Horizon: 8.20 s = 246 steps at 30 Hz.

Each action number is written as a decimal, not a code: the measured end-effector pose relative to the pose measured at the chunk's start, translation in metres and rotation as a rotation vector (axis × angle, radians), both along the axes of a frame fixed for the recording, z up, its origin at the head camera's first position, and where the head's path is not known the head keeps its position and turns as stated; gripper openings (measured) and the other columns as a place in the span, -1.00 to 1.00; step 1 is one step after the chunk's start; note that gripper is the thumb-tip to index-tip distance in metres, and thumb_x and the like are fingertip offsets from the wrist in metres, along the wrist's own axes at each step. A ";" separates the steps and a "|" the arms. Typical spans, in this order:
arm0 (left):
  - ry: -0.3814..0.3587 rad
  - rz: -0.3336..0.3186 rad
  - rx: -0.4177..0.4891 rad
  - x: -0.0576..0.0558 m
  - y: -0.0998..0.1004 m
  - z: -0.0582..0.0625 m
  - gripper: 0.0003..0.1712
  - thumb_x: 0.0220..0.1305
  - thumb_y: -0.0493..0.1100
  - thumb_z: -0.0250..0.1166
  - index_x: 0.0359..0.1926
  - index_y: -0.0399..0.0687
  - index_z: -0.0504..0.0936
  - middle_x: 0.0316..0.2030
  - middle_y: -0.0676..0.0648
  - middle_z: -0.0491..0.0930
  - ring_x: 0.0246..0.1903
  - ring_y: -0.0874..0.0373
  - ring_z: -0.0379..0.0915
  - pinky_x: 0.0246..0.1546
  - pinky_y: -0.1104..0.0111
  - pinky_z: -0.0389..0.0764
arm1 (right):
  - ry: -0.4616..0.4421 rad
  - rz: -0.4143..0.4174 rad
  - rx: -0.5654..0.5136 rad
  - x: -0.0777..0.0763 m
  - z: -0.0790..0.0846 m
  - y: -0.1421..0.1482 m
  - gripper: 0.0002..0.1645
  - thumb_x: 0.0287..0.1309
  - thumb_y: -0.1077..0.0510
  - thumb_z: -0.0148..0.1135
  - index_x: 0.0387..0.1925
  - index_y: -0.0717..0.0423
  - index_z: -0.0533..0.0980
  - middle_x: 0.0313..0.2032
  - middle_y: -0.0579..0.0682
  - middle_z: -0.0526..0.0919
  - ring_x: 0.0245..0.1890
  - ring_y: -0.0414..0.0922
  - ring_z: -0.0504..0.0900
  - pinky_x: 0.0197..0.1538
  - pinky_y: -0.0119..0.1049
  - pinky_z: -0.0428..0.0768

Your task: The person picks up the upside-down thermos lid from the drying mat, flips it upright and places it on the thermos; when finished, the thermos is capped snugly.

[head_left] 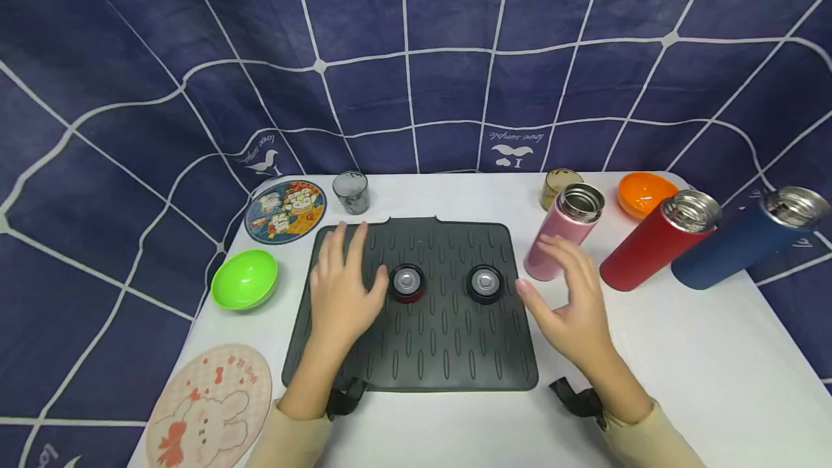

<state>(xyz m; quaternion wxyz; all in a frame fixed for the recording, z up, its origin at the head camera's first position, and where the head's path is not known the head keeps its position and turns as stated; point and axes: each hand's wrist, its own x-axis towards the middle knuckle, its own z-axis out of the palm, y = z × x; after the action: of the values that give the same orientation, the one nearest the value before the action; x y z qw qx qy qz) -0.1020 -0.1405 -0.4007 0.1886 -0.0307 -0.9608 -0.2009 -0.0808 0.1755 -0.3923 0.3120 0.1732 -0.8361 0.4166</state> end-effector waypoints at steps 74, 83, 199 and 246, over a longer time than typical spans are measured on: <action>-0.077 -0.570 0.803 -0.034 0.111 0.070 -0.26 -0.19 -0.15 0.57 0.11 0.04 0.50 -0.06 -0.02 0.42 -0.05 0.22 0.39 -0.04 0.38 0.55 | -0.454 -0.093 -0.375 -0.041 -0.037 0.027 -0.08 0.03 0.21 0.37 0.35 -0.09 0.08 0.19 -0.03 0.33 0.08 -0.32 0.31 0.16 -0.40 0.28; -0.104 -0.595 0.743 -0.064 0.149 0.060 -0.10 -0.15 0.04 0.54 0.20 0.16 0.24 -0.03 0.05 0.34 -0.07 0.26 0.34 -0.16 0.50 0.55 | -0.433 -0.108 -0.358 -0.042 -0.036 0.025 -0.07 0.03 0.22 0.37 0.35 -0.09 0.08 0.18 -0.01 0.33 0.07 -0.35 0.30 0.14 -0.43 0.27; -0.293 -0.846 0.601 -0.101 0.219 0.055 0.00 -0.14 0.05 0.53 0.32 0.12 0.20 0.13 0.18 0.41 0.06 0.39 0.27 0.09 0.58 0.35 | -0.425 -0.087 -0.329 -0.041 -0.035 0.024 -0.11 0.04 0.28 0.33 0.33 0.03 0.07 0.18 0.00 0.31 0.08 -0.39 0.28 0.14 -0.47 0.26; -0.162 -0.746 0.662 -0.093 0.228 0.045 -0.15 -0.10 0.05 0.51 0.24 0.14 0.33 0.10 0.16 0.44 -0.03 0.43 0.38 -0.03 0.68 0.42 | -0.393 -0.066 -0.333 -0.043 -0.039 0.026 -0.11 0.04 0.30 0.32 0.34 0.03 0.09 0.14 -0.06 0.35 0.07 -0.38 0.33 0.11 -0.57 0.29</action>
<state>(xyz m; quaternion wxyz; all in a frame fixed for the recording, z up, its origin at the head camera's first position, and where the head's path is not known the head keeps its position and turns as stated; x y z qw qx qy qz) -0.1948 0.0870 -0.3560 0.0286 -0.2949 -0.7808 -0.5500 -0.1235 0.2013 -0.4313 0.1811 0.0077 -0.8059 0.5636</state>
